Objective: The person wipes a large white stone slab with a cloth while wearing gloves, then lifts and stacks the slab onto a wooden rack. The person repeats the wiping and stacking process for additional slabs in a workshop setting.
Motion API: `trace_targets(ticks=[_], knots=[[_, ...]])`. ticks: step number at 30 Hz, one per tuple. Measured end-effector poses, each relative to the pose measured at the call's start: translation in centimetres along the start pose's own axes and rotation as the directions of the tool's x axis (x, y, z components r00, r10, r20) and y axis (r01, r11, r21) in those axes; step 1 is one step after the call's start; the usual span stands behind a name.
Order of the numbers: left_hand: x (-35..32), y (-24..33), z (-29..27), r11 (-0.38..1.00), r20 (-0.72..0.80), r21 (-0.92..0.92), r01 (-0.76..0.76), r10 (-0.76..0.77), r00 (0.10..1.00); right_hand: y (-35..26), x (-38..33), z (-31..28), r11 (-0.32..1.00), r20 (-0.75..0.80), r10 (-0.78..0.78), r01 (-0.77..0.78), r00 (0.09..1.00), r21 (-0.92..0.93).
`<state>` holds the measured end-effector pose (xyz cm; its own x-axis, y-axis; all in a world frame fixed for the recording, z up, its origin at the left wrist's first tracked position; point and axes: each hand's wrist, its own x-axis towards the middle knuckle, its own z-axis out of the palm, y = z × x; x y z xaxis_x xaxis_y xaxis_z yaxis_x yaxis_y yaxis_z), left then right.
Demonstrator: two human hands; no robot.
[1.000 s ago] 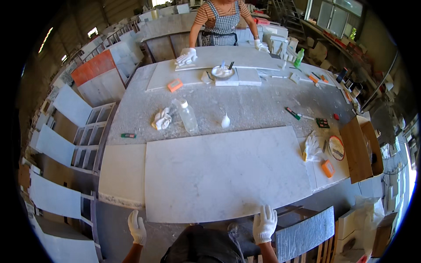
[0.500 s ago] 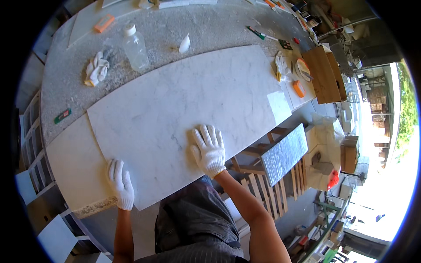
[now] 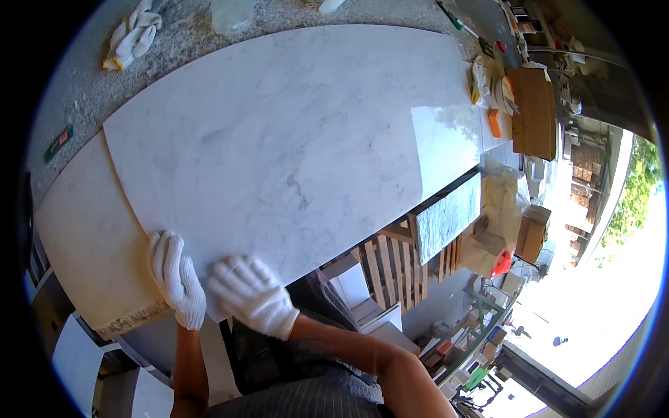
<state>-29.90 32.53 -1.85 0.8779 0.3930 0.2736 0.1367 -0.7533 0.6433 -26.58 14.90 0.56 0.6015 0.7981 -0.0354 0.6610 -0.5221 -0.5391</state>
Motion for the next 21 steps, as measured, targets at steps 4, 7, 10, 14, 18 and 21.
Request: trace_targets(ticks=[4,7,10,14,18,21], knots=[[0.1,-0.3,-0.3,1.0,0.046,0.009,-0.003,0.003,0.999,-3.3,-0.2,1.0,0.958,0.098,0.072,-0.096,0.993,0.269],[-0.2,-0.6,-0.7,1.0,0.075,0.002,0.017,-0.018,0.997,-1.4,-1.6,-0.5,0.97,0.189,-0.038,-0.009,0.981,0.245],[0.0,-0.9,-0.8,0.999,0.08,-0.032,0.009,-0.006,0.997,-0.7,-2.4,-0.6,0.979,0.149,-0.08,0.05,0.986,0.196],[-0.5,-1.5,-0.8,0.995,0.105,-0.094,0.012,-0.002,0.994,-1.0,-1.8,0.8,0.987,0.172,-0.075,0.048,0.982,0.155],[2.0,-1.1,-0.3,0.981,0.043,-0.193,-0.004,0.013,0.999,-0.7,-2.6,1.3,0.989,0.264,-0.092,0.057,0.96,0.137],[0.6,-1.6,-0.5,0.979,0.073,-0.204,0.007,0.009,0.997,-0.6,-2.1,0.8,0.985,0.246,-0.086,0.045,0.965,0.168]])
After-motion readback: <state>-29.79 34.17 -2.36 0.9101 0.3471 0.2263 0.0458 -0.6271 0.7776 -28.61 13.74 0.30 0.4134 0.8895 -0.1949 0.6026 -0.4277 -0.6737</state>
